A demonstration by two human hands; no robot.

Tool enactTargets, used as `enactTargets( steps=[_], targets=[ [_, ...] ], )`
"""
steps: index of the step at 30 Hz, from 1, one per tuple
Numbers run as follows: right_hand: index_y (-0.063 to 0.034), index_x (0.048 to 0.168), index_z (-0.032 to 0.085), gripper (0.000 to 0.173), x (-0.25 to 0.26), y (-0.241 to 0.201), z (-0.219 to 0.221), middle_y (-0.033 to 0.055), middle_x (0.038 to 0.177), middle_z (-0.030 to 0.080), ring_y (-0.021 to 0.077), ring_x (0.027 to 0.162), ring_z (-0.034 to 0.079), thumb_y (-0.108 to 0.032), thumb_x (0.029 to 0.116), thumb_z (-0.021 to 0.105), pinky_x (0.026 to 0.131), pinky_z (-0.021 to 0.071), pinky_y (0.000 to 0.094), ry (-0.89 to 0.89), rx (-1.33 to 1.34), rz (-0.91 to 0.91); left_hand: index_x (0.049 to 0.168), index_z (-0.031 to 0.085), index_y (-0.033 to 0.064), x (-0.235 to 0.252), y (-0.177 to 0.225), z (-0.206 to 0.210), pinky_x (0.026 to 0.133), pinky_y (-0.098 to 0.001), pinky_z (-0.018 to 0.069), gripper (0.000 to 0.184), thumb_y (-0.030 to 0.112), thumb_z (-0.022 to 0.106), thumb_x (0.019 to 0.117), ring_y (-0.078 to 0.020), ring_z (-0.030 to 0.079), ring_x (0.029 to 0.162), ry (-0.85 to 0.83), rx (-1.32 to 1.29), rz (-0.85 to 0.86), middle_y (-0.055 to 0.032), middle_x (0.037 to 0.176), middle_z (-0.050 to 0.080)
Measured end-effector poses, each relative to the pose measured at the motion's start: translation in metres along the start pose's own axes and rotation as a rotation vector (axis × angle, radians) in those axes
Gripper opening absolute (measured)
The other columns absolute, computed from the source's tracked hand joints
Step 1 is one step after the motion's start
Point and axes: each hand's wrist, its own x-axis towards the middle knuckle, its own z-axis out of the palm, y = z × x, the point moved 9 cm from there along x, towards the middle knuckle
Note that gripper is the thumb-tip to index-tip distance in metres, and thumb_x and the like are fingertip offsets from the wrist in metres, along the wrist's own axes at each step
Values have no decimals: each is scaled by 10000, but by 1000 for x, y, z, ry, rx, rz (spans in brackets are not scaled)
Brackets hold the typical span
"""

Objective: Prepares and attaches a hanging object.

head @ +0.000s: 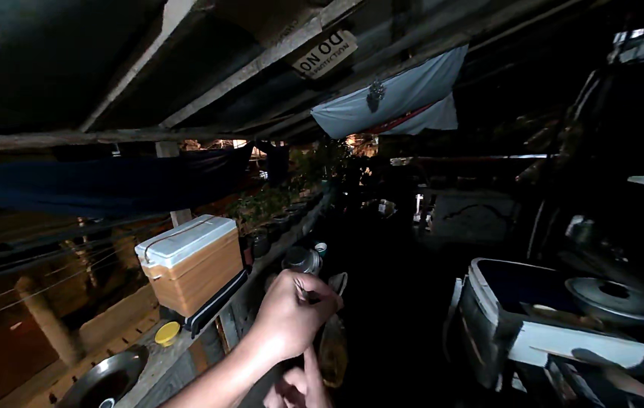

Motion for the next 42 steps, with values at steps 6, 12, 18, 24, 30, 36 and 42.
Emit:
enactTargets(
  steps=[6, 12, 18, 24, 30, 36, 42],
  targets=[
    [16, 1567, 259, 643, 51, 37, -12, 159, 1318, 568, 105, 772, 701, 28, 984, 530, 670, 635, 276, 550, 371, 139, 861, 790, 212, 8, -22, 8, 707, -391, 607, 106, 289, 729, 902, -97, 710, 735, -21, 17, -238, 60, 806, 749],
    [48, 1180, 625, 218, 73, 80, -34, 133, 1063, 663, 145, 946, 668, -51, 1002, 545, 846, 584, 297, 871, 426, 22, 839, 761, 141, 9, -55, 22, 654, -383, 577, 59, 182, 792, 811, -138, 690, 706, 44, -101, -404, 2, 786, 734],
    [63, 1043, 650, 97, 65, 120, -36, 117, 833, 668, 143, 703, 660, 0, 981, 610, 667, 589, 299, 953, 525, 244, 851, 721, 84, 2, -88, 46, 530, -317, 501, 62, 91, 773, 820, -137, 600, 583, 81, -296, -585, -38, 736, 678],
    [-249, 1662, 118, 953, 53, 145, -39, 152, 1058, 669, 164, 604, 666, 42, 941, 670, 528, 593, 340, 968, 552, 275, 806, 691, 73, -8, -129, 64, 461, -295, 476, 89, 91, 769, 844, -141, 564, 502, 156, -412, -797, -48, 646, 625],
    [-5, 1401, 602, 408, 42, 143, -40, 132, 1400, 622, 105, 1013, 706, -22, 993, 598, 858, 601, 266, 962, 327, 59, 788, 704, 92, -7, -139, 70, 434, -311, 436, 87, 114, 779, 828, -137, 516, 467, 161, -370, -737, -44, 642, 620],
    [74, 957, 700, 160, 33, 150, -4, 64, 673, 664, 82, 571, 639, 46, 974, 543, 582, 587, 261, 783, 291, 210, 880, 789, 231, 5, -138, 52, 879, -545, 537, 121, 333, 776, 817, -170, 705, 895, 90, 85, -556, 30, 894, 754],
    [32, 1001, 681, 230, 38, 120, 19, 98, 733, 725, 196, 581, 721, -27, 1037, 462, 579, 654, 372, 355, 41, 389, 924, 796, 221, -7, -188, 25, 854, -490, 568, 169, 363, 793, 831, -158, 714, 898, 146, 61, -568, 28, 914, 763]
  ],
)
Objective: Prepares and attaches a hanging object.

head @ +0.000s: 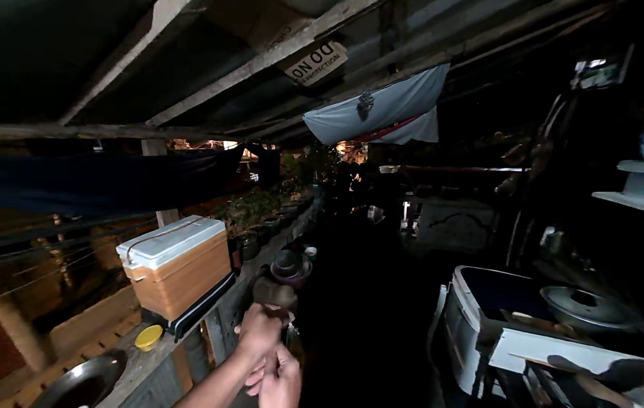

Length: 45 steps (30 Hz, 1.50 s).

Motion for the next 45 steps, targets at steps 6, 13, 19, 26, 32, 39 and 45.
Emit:
enactTargets(
  steps=[6, 13, 19, 26, 32, 39, 45],
  targets=[
    [-134, 1102, 771, 298, 34, -41, -6, 68, 1064, 753, 226, 978, 730, -292, 1047, 524, 893, 600, 468, -252, -790, -329, 929, 831, 155, -9, -39, -39, 856, -384, 579, 74, 194, 804, 873, -130, 727, 955, -16, -375, -35, 12, 985, 793],
    [-62, 1012, 732, 317, 70, -62, -4, 33, 847, 680, 119, 695, 627, -220, 1044, 459, 680, 555, 317, -509, -432, -246, 991, 808, 63, -28, -51, -49, 829, -344, 562, 138, 162, 795, 895, -169, 697, 947, -11, -763, 7, -83, 1022, 770],
    [-50, 922, 717, 294, 65, -72, -1, -33, 676, 577, 48, 526, 460, -206, 1053, 506, 493, 398, 221, -597, -195, -10, 1060, 743, 17, -45, -58, -32, 865, -388, 565, 180, 126, 754, 917, -209, 677, 969, -94, -1081, -86, -117, 1058, 729],
    [-49, 894, 731, 299, 62, -71, -13, -35, 652, 586, 28, 475, 413, -218, 1049, 538, 436, 338, 203, -599, -174, 153, 1046, 795, 128, -69, -9, -46, 1000, -365, 566, 139, 175, 747, 924, -147, 690, 1109, -75, -456, 535, -7, 1109, 761],
    [-16, 1047, 748, 176, 53, -89, -32, 80, 854, 730, 164, 650, 669, -165, 964, 709, 596, 592, 322, -442, -114, -114, 1174, 755, 326, -83, 15, -51, 1194, -540, 317, 302, 424, 743, 888, -106, 449, 1404, 68, 93, 703, 163, 1299, 658],
    [-137, 992, 806, 156, 30, -125, -37, 12, 949, 731, 99, 847, 699, -234, 942, 694, 797, 606, 288, -200, -737, -545, 1214, 732, 290, -108, 36, -36, 1214, -596, 234, 369, 389, 728, 859, -137, 437, 1424, 149, 414, 825, 118, 1381, 611],
    [-104, 1034, 786, 206, 33, -130, -35, 26, 958, 763, 120, 883, 726, -249, 954, 663, 857, 602, 330, -318, -845, -341, 1210, 727, 285, -121, 42, -38, 1233, -631, 191, 322, 394, 695, 908, -131, 425, 1444, 154, 435, 907, 114, 1401, 604]
  ],
)
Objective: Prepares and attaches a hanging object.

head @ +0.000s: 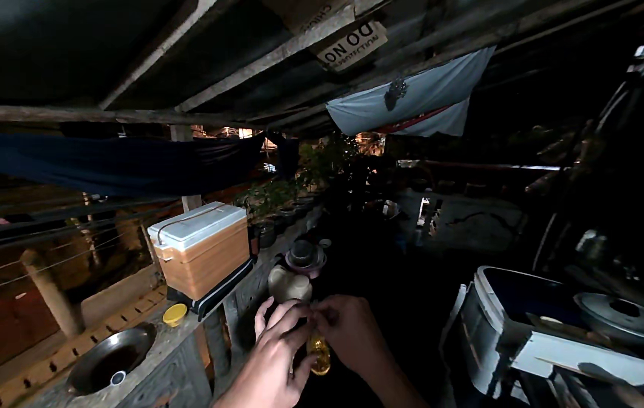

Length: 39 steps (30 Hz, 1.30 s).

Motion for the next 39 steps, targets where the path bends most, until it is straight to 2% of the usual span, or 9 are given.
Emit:
enactTargets(
  steps=[4, 7, 10, 16, 21, 26, 30, 35, 39],
  targets=[
    [-107, 997, 772, 144, 2, 17, 4, 4, 879, 758, 103, 751, 735, -215, 907, 738, 730, 651, 314, 19, 296, 77, 1236, 728, 305, 0, -11, -7, 1189, -506, 345, 349, 416, 727, 905, -96, 477, 1386, 69, -267, -12, 141, 1377, 620],
    [-50, 1024, 771, 131, 3, 19, 10, 65, 870, 761, 173, 710, 735, -119, 917, 741, 676, 653, 351, -55, 606, 64, 1170, 776, 131, 1, -26, -15, 1109, -451, 504, 249, 240, 702, 959, -220, 604, 1280, 123, -753, -61, -33, 1286, 702],
    [-16, 1078, 762, 166, 1, 13, 17, 97, 900, 753, 180, 735, 715, -104, 950, 705, 685, 628, 341, -174, 787, 59, 1117, 765, 18, -1, -40, -13, 1059, -441, 517, 340, 305, 611, 1019, -286, 653, 1210, 123, -1262, -223, -176, 1241, 714],
    [19, 1070, 743, 232, -7, 1, 21, 103, 901, 739, 177, 759, 704, -54, 855, 791, 705, 620, 346, -261, 895, 61, 1010, 797, 60, -8, -42, -21, 1023, -387, 493, 428, 382, 515, 1012, -253, 666, 1180, 157, -1565, -273, -185, 1204, 731],
    [-26, 976, 733, 252, -11, -1, 31, 53, 786, 714, 142, 642, 673, -239, 871, 814, 614, 595, 310, -188, 659, 81, 1039, 789, 29, -9, -36, -25, 1021, -404, 481, 482, 392, 472, 1011, -286, 632, 1231, 123, -1607, -222, -220, 1250, 703],
    [-67, 980, 741, 222, -13, -14, 26, 36, 861, 722, 124, 762, 694, -273, 899, 760, 737, 602, 325, -200, 341, 20, 1061, 778, 11, -13, -40, -30, 963, -413, 508, 594, 467, 400, 1009, -303, 658, 1161, 56, -1602, -354, -240, 1178, 720],
    [-49, 1040, 729, 233, -18, -29, 28, 88, 950, 702, 185, 865, 682, -257, 943, 691, 829, 577, 382, -253, 116, -7, 1015, 773, 55, -12, -37, -38, 834, -333, 517, 551, 457, 396, 1029, -191, 667, 990, -100, -1406, -574, -135, 1052, 744],
    [-49, 1027, 743, 240, -27, -33, 32, 81, 923, 717, 174, 837, 691, -272, 943, 713, 812, 583, 372, -289, 162, -8, 980, 753, 49, -3, -17, -78, 770, -252, 566, 151, 50, 603, 965, -105, 680, 872, -61, -1140, -728, -38, 964, 741],
    [-62, 1016, 744, 232, -33, -35, 30, 54, 882, 717, 144, 767, 689, -279, 934, 729, 748, 594, 340, -276, 234, -6, 966, 740, -2, 4, -2, -94, 783, -258, 590, 138, -69, 621, 953, -115, 702, 812, -2, -1037, -817, -56, 894, 749]
  ],
)
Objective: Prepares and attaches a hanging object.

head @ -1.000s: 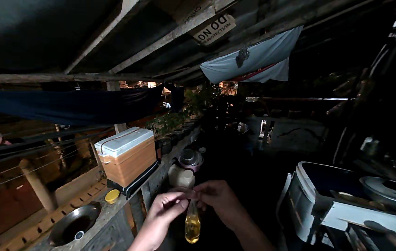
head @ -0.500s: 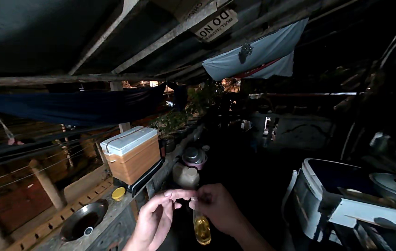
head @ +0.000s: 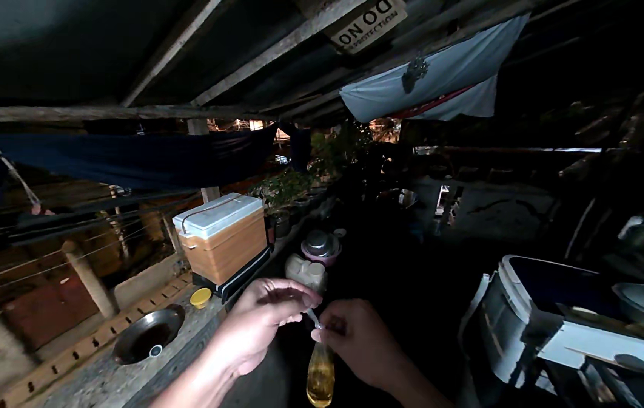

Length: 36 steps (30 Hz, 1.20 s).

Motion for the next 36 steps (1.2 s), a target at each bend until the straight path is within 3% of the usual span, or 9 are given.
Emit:
enactTargets(
  steps=[2, 6, 10, 12, 15, 19, 27, 32, 36],
  targets=[
    [-65, 1011, 743, 238, 0, 2, -2, 47, 872, 719, 138, 745, 697, -287, 926, 744, 726, 611, 335, 14, 35, -4, 976, 763, 6, 6, -2, -2, 797, -270, 581, 112, -33, 666, 936, -125, 697, 834, -59, 11, 118, -72, 925, 756],
    [-75, 990, 742, 227, -2, 6, -4, 31, 855, 727, 121, 720, 701, -287, 912, 765, 699, 621, 316, 29, 96, -16, 1190, 732, 29, 21, -16, -1, 904, -386, 604, 262, 66, 713, 931, -243, 710, 1015, -212, 27, 432, -137, 1175, 726],
    [-71, 973, 737, 236, 0, 11, -7, 26, 818, 725, 127, 675, 700, -294, 905, 778, 653, 625, 313, 53, 134, 18, 1353, 624, 54, 11, -33, -13, 908, -417, 637, 436, 107, 720, 931, -274, 707, 1086, 67, 114, 608, -100, 1257, 696],
    [-77, 963, 737, 229, 0, 12, -10, 21, 815, 728, 126, 672, 703, -292, 901, 783, 651, 628, 310, 75, 142, 27, 1281, 618, 46, 4, -60, -14, 887, -400, 636, 386, 117, 714, 914, -232, 706, 1074, 194, 170, 601, -71, 1205, 707],
    [-81, 940, 738, 212, 2, 14, -11, 14, 798, 724, 117, 657, 697, -284, 898, 779, 635, 622, 304, 105, 149, 1, 1122, 742, 87, -2, -97, -3, 900, -364, 632, 218, 105, 738, 905, -156, 720, 1027, 196, 202, 520, -13, 1130, 746],
    [-83, 932, 742, 160, 5, 9, -8, 11, 781, 726, 113, 640, 695, -236, 892, 767, 617, 619, 298, 113, 147, -14, 1070, 788, 121, -6, -100, 8, 977, -343, 605, 151, 131, 743, 926, -131, 703, 1097, 166, 210, 568, 2, 1144, 752],
    [-133, 830, 765, 187, 11, -6, -7, -3, 872, 694, 81, 743, 662, -291, 799, 861, 654, 597, 257, 230, 119, -273, 1006, 791, 42, -4, -105, -6, 878, -364, 625, 109, 111, 724, 954, -177, 739, 944, 125, -43, 526, -74, 1000, 775],
    [-101, 987, 782, 198, 15, -19, -5, 18, 945, 736, 114, 767, 698, -255, 870, 824, 669, 622, 267, 136, 253, -343, 976, 804, 60, -6, -97, -17, 858, -359, 624, 129, 164, 728, 962, -178, 736, 934, 133, -41, 535, -76, 988, 774],
    [-82, 943, 775, 183, 21, -34, -11, 36, 912, 721, 134, 770, 688, -263, 946, 751, 677, 612, 280, 123, 308, -388, 982, 810, 70, -7, -91, -21, 866, -371, 628, 124, 170, 741, 955, -189, 739, 942, 110, -26, 541, -76, 994, 776]
  ],
)
